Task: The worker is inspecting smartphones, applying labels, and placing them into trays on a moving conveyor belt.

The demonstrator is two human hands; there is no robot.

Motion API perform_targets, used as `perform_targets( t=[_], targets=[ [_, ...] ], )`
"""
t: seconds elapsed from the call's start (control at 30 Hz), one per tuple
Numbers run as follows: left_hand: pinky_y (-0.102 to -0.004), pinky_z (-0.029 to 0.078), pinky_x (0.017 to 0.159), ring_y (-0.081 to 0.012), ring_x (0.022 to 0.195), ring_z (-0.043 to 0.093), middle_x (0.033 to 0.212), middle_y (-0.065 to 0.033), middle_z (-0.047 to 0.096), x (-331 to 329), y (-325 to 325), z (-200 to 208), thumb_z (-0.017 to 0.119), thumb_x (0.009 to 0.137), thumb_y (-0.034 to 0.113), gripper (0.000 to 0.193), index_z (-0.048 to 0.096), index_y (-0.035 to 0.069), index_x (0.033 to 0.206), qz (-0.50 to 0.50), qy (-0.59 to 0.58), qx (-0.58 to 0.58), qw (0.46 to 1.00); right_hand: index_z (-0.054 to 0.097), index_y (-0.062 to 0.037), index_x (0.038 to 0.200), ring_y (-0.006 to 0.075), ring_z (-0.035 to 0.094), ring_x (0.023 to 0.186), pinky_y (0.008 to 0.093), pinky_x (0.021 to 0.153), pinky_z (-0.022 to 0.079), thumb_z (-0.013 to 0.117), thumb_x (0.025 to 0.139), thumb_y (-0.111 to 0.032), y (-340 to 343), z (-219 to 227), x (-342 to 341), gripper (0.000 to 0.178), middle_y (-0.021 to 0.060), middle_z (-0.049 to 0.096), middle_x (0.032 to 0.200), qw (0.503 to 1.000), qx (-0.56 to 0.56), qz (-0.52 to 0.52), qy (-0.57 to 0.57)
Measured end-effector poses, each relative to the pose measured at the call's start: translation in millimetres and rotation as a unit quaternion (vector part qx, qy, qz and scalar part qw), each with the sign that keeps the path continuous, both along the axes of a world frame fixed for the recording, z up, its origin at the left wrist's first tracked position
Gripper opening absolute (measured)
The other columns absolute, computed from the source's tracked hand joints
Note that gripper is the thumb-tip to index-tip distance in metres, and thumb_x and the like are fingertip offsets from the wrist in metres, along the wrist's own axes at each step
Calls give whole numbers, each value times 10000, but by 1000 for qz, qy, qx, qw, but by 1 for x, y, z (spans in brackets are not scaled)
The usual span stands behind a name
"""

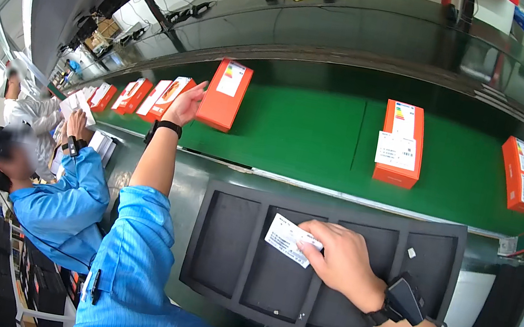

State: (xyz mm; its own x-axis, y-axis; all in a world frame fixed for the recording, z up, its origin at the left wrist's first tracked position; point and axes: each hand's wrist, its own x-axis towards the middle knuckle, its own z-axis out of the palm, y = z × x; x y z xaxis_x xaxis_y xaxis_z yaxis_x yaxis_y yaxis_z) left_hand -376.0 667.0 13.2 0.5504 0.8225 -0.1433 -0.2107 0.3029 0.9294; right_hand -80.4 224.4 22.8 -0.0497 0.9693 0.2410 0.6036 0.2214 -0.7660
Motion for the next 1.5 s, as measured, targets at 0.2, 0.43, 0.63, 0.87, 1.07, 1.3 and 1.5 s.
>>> perform_targets(
  t=[0.2, 0.43, 0.63, 0.87, 1.07, 1.3, 1.5],
  targets=[
    [-411, 297, 1126, -322, 1365, 380, 1423, -206, 456, 40, -22, -28, 552, 935, 261, 524, 455, 20, 1390, 135, 420, 628, 641, 616, -92, 1030, 325, 634, 866, 428, 732, 495, 609, 869, -217, 1, -8, -2, 204, 117, 673, 917, 1000, 18, 12, -10],
    [-481, 191, 1163, -273, 1455, 200, 1573, -47, 243, 84, -68, -45, 524, 906, 490, 681, 275, 283, 1505, -29, 619, 554, 556, 615, -91, 1041, 334, 636, 874, 433, 728, 497, 628, 853, -227, -1, -5, -8, 232, 124, 674, 924, 1000, 23, 18, 1],
    [-347, 402, 1008, -192, 1215, 516, 1314, -108, 563, 108, -151, 12, 563, 916, 486, 672, 450, 23, 1390, -189, 213, 287, 915, 618, -28, 1004, 330, 656, 855, 379, 729, 503, 635, 827, -111, 16, -13, 9, 197, 155, 671, 894, 979, 86, -124, 138],
    [-215, 461, 682, -99, 727, 611, 845, -46, 676, 129, -254, 31, 708, 847, 147, 176, 678, -13, 916, -281, 182, 171, 927, 626, -20, 1061, 249, 673, 752, 335, 682, 510, 646, 835, -106, 26, -10, 13, 243, 126, 689, 882, 980, 76, -126, 137],
    [-216, 431, 559, -75, 636, 570, 814, -15, 663, 69, -127, 11, 665, 849, 97, 214, 670, 11, 1045, 40, 231, 233, 944, 568, -66, 1169, 288, 581, 971, 394, 856, 483, 663, 843, -234, -64, 39, 5, 379, 111, 585, 1131, 997, 10, -73, -12],
    [-247, 458, 552, -88, 657, 567, 838, -18, 653, 13, -81, -23, 664, 864, 228, 396, 634, 10, 1194, 156, 328, 234, 902, 621, -103, 1079, 237, 557, 1020, 389, 929, 409, 722, 760, -271, -172, 22, -34, 375, 53, 596, 1033, 970, 31, -48, -238],
    [-368, 453, 915, -311, 1017, 619, 1157, -227, 635, 0, -123, -48, 531, 955, 241, 356, 606, -22, 1182, 214, 418, 430, 771, 592, -73, 948, 200, 549, 917, 362, 902, 412, 581, 786, -170, -182, 16, -33, 189, 42, 553, 901, 939, 154, -61, -302]
  ],
)
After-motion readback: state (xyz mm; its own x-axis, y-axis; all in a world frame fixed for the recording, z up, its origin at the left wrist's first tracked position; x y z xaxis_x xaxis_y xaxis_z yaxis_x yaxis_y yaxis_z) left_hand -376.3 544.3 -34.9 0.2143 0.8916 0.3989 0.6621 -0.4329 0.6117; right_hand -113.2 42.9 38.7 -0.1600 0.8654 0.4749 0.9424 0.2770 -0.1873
